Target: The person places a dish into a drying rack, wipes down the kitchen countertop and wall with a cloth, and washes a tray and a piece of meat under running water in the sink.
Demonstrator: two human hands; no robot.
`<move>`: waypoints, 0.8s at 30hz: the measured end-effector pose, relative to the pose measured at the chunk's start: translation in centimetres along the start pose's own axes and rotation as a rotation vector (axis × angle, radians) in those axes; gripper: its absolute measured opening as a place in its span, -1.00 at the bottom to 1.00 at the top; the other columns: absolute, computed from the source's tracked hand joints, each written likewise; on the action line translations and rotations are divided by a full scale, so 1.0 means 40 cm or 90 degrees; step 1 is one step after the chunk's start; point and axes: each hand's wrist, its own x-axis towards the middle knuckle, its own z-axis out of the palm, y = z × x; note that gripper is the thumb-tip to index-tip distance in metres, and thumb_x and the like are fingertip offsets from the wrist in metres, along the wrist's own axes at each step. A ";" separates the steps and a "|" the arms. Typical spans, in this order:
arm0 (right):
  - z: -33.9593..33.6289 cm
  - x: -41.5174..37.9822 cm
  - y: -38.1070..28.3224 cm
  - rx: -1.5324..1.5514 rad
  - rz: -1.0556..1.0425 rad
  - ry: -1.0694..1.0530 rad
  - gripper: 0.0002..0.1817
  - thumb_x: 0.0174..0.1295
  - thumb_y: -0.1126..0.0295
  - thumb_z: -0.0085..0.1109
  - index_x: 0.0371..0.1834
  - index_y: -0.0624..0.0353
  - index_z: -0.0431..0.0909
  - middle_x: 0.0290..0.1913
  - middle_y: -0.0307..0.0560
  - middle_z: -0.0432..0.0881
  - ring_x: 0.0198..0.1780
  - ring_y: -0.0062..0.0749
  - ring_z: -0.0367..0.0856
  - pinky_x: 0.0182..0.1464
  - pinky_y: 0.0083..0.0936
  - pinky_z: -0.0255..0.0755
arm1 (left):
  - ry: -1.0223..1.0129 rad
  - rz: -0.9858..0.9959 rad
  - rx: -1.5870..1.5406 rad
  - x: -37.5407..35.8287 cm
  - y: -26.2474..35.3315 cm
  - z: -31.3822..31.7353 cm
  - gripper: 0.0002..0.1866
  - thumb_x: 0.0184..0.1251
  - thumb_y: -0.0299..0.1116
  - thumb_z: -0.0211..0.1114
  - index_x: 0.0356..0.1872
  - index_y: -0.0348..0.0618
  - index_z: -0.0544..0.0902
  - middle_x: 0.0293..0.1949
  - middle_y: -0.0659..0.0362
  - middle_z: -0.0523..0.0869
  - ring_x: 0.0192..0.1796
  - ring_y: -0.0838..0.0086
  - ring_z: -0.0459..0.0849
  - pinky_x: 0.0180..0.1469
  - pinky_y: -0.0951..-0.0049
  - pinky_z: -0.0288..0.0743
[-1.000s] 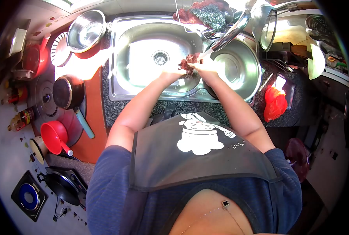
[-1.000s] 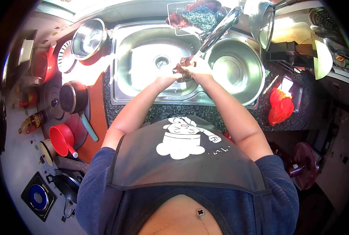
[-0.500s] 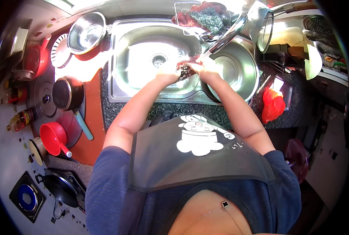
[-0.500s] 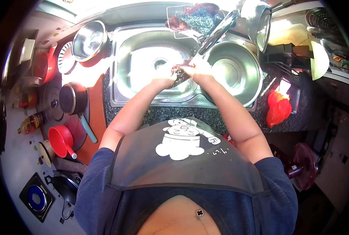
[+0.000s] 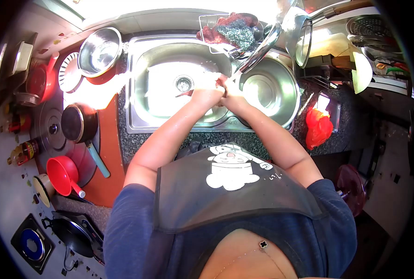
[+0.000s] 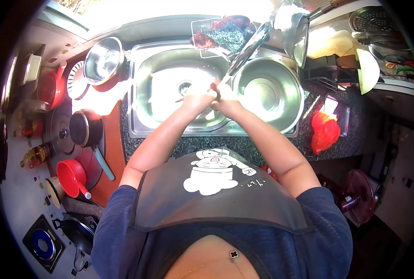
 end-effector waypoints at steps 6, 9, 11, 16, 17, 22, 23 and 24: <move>0.025 0.125 0.243 0.040 -0.208 0.120 -0.42 0.40 0.28 0.03 0.45 0.21 0.23 0.37 0.07 0.37 0.42 -0.21 0.32 0.44 -0.34 0.18 | 0.183 0.167 0.167 -0.015 0.145 -0.010 -0.54 0.07 -0.25 0.42 0.02 -0.19 0.62 -0.02 0.03 0.59 0.06 0.06 0.58 0.11 0.11 0.50; 0.033 0.081 0.080 -0.160 -0.194 0.137 -0.40 0.40 0.25 0.05 0.46 0.22 0.23 0.42 0.11 0.31 0.43 -0.13 0.29 0.46 -0.24 0.12 | 0.285 0.259 0.100 0.028 0.172 -0.028 -0.55 -0.02 -0.21 0.50 -0.06 -0.09 0.67 -0.02 0.10 0.57 0.12 0.12 0.52 0.15 0.11 0.46; 0.032 0.074 0.023 -0.299 -0.187 0.143 -0.39 0.40 0.23 0.06 0.46 0.23 0.23 0.45 0.14 0.28 0.44 -0.08 0.27 0.48 -0.17 0.07 | 0.314 0.290 0.095 0.047 0.182 -0.050 -0.56 -0.06 -0.19 0.54 -0.10 -0.03 0.70 -0.04 0.14 0.58 0.12 0.16 0.51 0.15 0.13 0.45; 0.003 0.106 -0.057 -0.496 -0.234 0.265 -0.35 0.36 0.20 0.10 0.47 0.20 0.21 0.44 0.20 0.27 0.43 -0.02 0.25 0.44 -0.22 0.11 | 0.304 0.255 0.133 0.056 0.169 -0.095 -0.61 -0.10 -0.13 0.56 -0.19 0.04 0.73 -0.07 0.20 0.59 0.08 0.19 0.52 0.15 0.14 0.40; -0.001 0.112 -0.061 -0.495 -0.235 0.264 -0.35 0.36 0.20 0.10 0.47 0.20 0.21 0.44 0.20 0.27 0.43 -0.02 0.25 0.44 -0.22 0.11 | 0.314 0.264 0.132 0.059 0.161 -0.099 -0.61 -0.11 -0.12 0.56 -0.21 0.04 0.74 -0.07 0.20 0.60 0.08 0.19 0.52 0.16 0.14 0.39; -0.043 0.184 0.043 -0.236 -0.049 0.095 -0.50 0.43 0.17 -0.08 0.38 0.11 0.35 0.26 0.11 0.52 0.32 -0.14 0.46 0.38 -0.31 0.28 | 0.335 0.316 0.049 0.058 0.087 -0.104 -0.70 0.04 -0.26 0.52 -0.17 0.00 0.75 -0.12 0.10 0.69 -0.05 0.28 0.63 0.08 0.26 0.54; -0.039 0.177 0.027 -0.314 -0.061 0.141 -0.58 0.44 0.15 -0.04 0.25 0.10 0.48 0.10 0.06 0.62 0.12 -0.13 0.59 0.22 -0.31 0.42 | 0.277 0.281 -0.023 0.060 0.044 -0.086 -0.70 0.14 -0.26 0.49 -0.08 0.00 0.73 -0.07 0.08 0.68 -0.01 0.32 0.62 0.13 0.31 0.54; -0.035 0.169 0.008 -0.392 -0.068 0.189 -0.64 0.44 0.13 0.00 0.12 0.08 0.60 -0.06 0.00 0.72 -0.07 -0.12 0.71 0.07 -0.31 0.55 | 0.300 0.117 -0.265 0.062 -0.017 -0.045 -0.63 0.22 -0.14 0.42 0.04 0.07 0.67 0.02 0.15 0.67 0.10 0.26 0.57 0.25 0.17 0.42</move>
